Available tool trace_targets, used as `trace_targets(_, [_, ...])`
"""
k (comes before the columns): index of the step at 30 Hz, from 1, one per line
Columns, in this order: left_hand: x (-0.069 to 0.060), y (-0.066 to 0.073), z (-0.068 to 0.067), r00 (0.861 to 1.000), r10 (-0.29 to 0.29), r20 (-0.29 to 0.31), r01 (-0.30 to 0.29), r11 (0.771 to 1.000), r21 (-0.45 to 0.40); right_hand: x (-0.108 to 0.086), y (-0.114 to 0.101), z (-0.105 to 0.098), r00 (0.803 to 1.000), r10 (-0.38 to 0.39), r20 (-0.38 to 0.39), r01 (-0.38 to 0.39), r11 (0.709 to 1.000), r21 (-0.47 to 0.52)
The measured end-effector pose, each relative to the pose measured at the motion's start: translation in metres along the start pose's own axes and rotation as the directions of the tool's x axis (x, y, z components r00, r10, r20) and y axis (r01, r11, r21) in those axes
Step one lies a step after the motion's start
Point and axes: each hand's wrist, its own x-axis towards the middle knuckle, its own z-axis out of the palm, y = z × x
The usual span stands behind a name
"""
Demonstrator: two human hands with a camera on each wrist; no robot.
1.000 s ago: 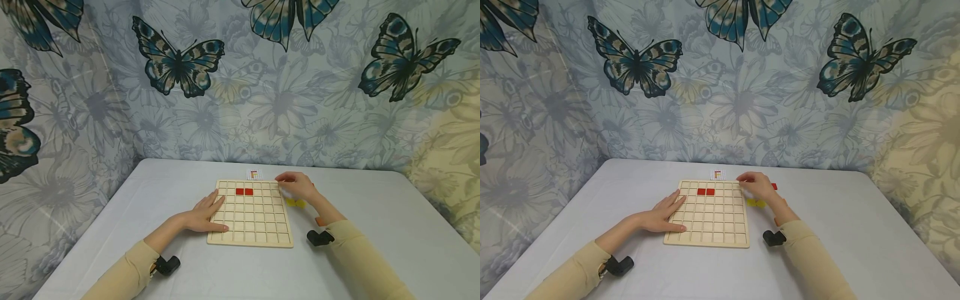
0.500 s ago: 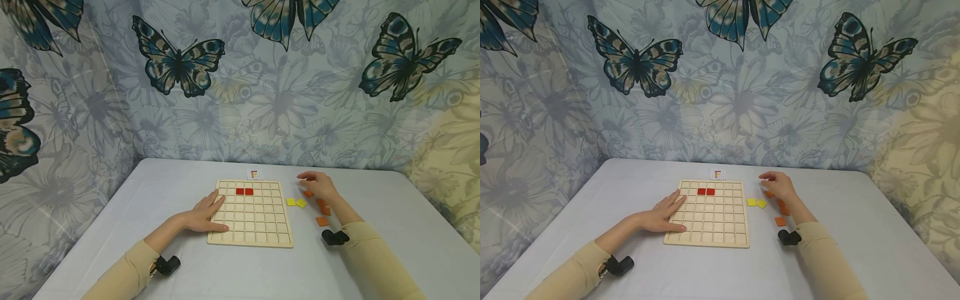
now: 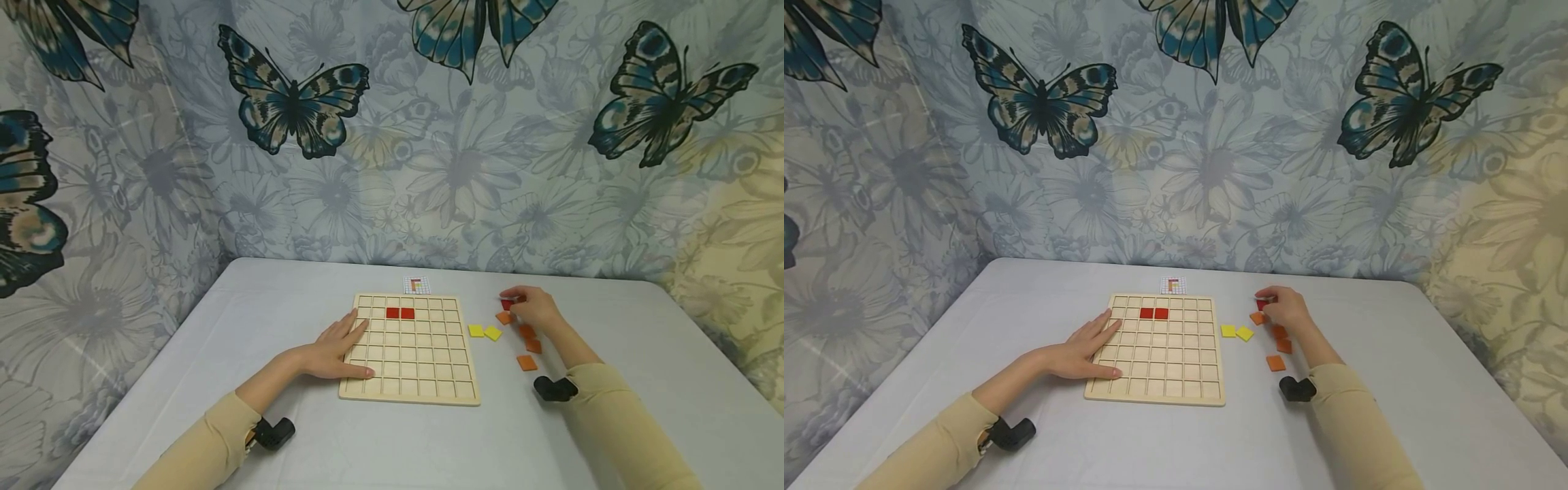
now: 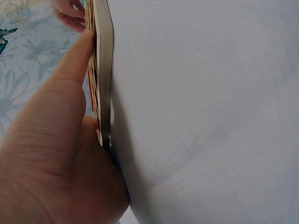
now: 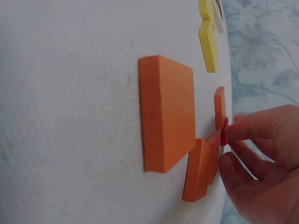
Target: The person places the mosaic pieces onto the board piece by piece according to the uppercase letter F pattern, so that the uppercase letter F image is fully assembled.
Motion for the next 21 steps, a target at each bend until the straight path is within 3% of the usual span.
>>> trace_targets(21, [-0.0019,0.0028,-0.0018,1.000,0.003,0.002,-0.003,1.000,-0.009,0.0026,0.0059,0.0044,0.997,-0.047,-0.059,0.044,0.997,-0.062])
